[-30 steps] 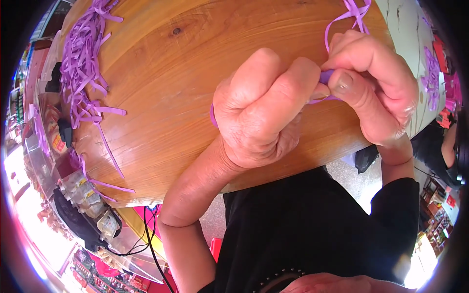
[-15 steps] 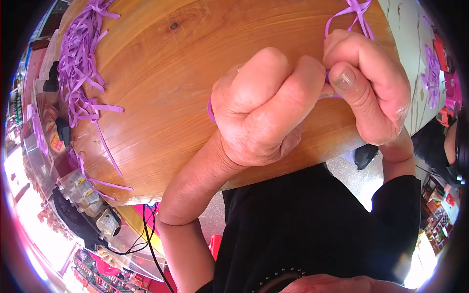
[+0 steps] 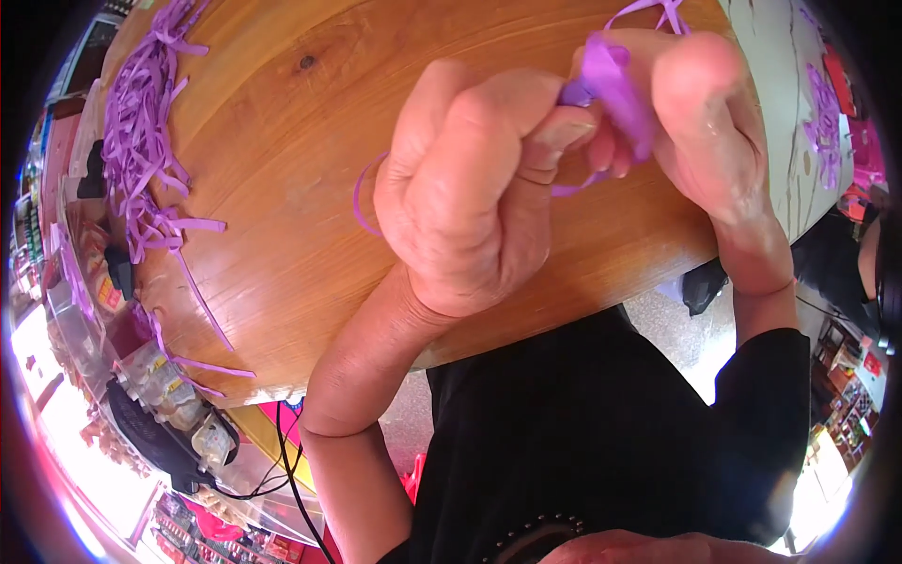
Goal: The person ties knots in purple ribbons by hand, forming loops and pulling the ends through to create a series of knots along the length of each ribbon.
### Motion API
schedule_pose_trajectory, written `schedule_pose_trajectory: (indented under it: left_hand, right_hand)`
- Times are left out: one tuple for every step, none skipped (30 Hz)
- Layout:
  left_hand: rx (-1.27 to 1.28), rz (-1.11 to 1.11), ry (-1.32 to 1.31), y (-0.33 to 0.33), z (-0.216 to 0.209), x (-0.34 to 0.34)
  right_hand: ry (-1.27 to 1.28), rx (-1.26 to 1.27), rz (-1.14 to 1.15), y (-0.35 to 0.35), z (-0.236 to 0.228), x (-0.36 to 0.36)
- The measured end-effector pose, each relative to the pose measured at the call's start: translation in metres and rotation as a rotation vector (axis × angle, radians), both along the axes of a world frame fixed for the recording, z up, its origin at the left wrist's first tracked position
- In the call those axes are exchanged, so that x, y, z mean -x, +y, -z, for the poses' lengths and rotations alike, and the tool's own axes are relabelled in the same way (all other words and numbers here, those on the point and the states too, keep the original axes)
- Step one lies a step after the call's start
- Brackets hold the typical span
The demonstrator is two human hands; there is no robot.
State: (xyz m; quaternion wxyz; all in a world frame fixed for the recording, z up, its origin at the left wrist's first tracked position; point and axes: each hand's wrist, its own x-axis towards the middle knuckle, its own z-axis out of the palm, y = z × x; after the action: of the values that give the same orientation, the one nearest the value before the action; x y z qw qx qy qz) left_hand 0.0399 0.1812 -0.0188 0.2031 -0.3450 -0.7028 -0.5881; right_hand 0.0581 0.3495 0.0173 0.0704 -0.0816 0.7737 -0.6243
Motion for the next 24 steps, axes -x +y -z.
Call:
schedule_pose_trajectory:
  left_hand:
    - [-0.062,0.018,-0.038,0.001,0.001,0.0]
    - [-0.063,0.02,-0.035,0.001,0.002,-0.001]
    - [-0.053,-0.006,-0.061,0.0,0.001,-0.002]
    - [-0.043,-0.033,-0.087,-0.002,0.0,-0.003]
    - [-0.044,-0.032,-0.084,-0.003,-0.001,-0.003]
    - [-0.018,-0.034,-0.098,-0.005,-0.002,-0.003]
    - [0.007,-0.036,-0.112,-0.007,-0.003,-0.003]
    - [0.008,-0.037,-0.109,-0.008,-0.005,-0.003]
    - [0.022,-0.04,-0.137,-0.009,-0.006,-0.004]
    - [0.036,-0.042,-0.164,-0.009,-0.006,-0.004]
    - [0.037,-0.044,-0.16,-0.009,-0.005,-0.003]
    - [0.006,-0.044,-0.163,-0.008,-0.003,-0.002]
    - [-0.024,-0.043,-0.166,-0.008,-0.001,-0.002]
    - [-0.026,-0.043,-0.162,-0.008,-0.001,-0.002]
    - [-0.025,-0.059,-0.223,-0.009,-0.001,-0.002]
    - [-0.024,-0.075,-0.284,-0.009,-0.001,-0.002]
    - [-0.022,-0.075,-0.282,-0.009,0.0,-0.002]
    - [-0.023,-0.102,-0.282,-0.011,0.0,-0.001]
    - [-0.023,-0.132,-0.281,-0.013,0.0,0.0]
    - [-0.02,-0.142,-0.277,-0.016,0.0,-0.001]
    - [-0.032,-0.156,-0.339,-0.014,-0.002,-0.001]
    - [-0.043,-0.169,-0.402,-0.012,-0.004,-0.002]
    - [-0.049,-0.158,-0.399,-0.01,-0.005,-0.001]
    - [-0.071,-0.155,-0.392,-0.01,-0.005,0.0]
  right_hand:
    - [-0.033,0.042,0.047,0.0,0.004,0.0]
    - [-0.065,0.084,0.093,0.0,0.005,0.001]
    - [-0.063,0.084,0.094,0.001,0.004,0.003]
    - [-0.045,0.093,0.036,0.002,0.002,0.007]
    - [-0.027,0.103,-0.022,0.003,-0.002,0.01]
    - [-0.024,0.104,-0.024,0.004,-0.007,0.012]
    - [-0.064,0.025,-0.041,0.004,-0.013,0.012]
    - [-0.103,-0.054,-0.058,0.003,-0.017,0.012]
    - [-0.099,-0.053,-0.06,0.0,-0.016,0.011]
    - [-0.062,0.017,-0.029,-0.003,-0.012,0.008]
    - [-0.025,0.087,0.002,-0.006,-0.011,0.007]
    - [-0.021,0.085,0.002,-0.007,-0.012,0.008]
    - [0.008,0.144,-0.032,-0.007,-0.013,0.008]
    - [0.038,0.204,-0.066,-0.007,-0.015,0.008]
    - [0.04,0.205,-0.065,-0.009,-0.016,0.008]
    - [0.026,0.126,0.016,-0.011,-0.019,0.008]
    - [0.013,0.048,0.096,-0.012,-0.022,0.008]
    - [0.016,0.05,0.091,-0.012,-0.031,0.012]
    - [-0.136,-0.074,0.108,-0.011,-0.045,0.018]
    - [-0.287,-0.199,0.123,-0.012,-0.052,0.022]
    - [-0.283,-0.204,0.135,-0.007,-0.054,0.02]
    - [-0.267,-0.143,0.145,-0.001,-0.054,0.017]
    - [-0.25,-0.082,0.154,0.006,-0.055,0.015]
    - [-0.235,-0.013,0.151,0.002,-0.057,0.017]
